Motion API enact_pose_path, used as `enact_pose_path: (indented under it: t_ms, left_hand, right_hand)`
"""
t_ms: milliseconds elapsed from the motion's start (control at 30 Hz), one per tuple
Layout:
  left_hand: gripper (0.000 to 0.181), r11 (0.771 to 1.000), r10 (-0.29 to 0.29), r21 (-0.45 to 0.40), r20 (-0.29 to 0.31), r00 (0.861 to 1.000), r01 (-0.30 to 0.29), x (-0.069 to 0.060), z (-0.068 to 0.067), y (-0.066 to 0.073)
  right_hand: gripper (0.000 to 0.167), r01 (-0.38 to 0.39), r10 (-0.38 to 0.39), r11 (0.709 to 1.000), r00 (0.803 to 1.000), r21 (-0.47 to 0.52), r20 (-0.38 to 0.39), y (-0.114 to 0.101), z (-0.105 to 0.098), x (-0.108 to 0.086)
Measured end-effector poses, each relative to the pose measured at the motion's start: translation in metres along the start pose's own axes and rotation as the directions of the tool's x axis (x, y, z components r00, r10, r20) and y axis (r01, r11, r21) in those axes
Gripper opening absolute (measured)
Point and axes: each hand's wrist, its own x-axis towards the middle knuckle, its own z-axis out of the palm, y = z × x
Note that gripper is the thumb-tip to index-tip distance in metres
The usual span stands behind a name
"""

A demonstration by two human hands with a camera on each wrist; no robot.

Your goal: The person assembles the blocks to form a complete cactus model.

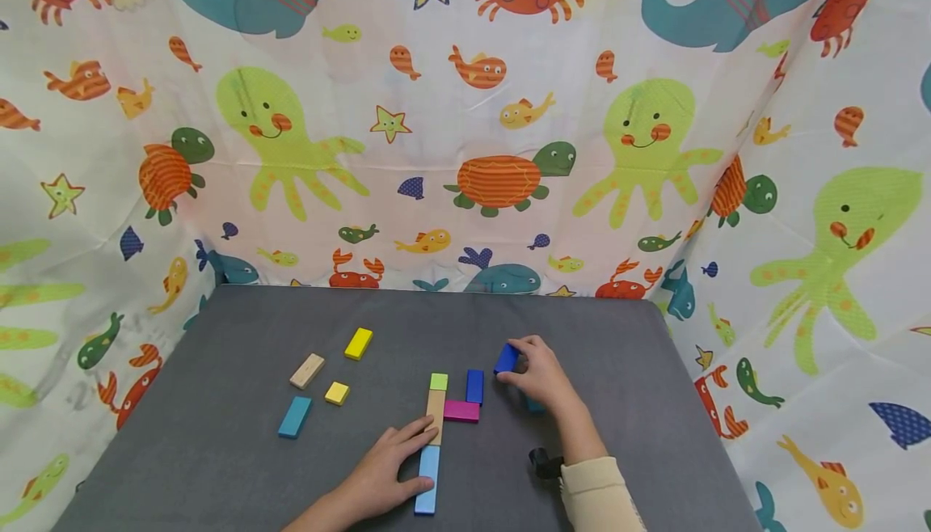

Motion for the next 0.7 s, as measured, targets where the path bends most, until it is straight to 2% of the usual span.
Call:
enact_pose_path:
  t_ms: [700]
  left_hand:
    - [0.071, 1.0, -0.005, 0.016, -0.001, 1.0, 0.005, 0.0, 0.001, 0.0]
  right_hand:
    - [0.067, 0.002, -0.002, 1.0, 1.0, 0.031, 0.022, -0.008, 0.013, 0.009]
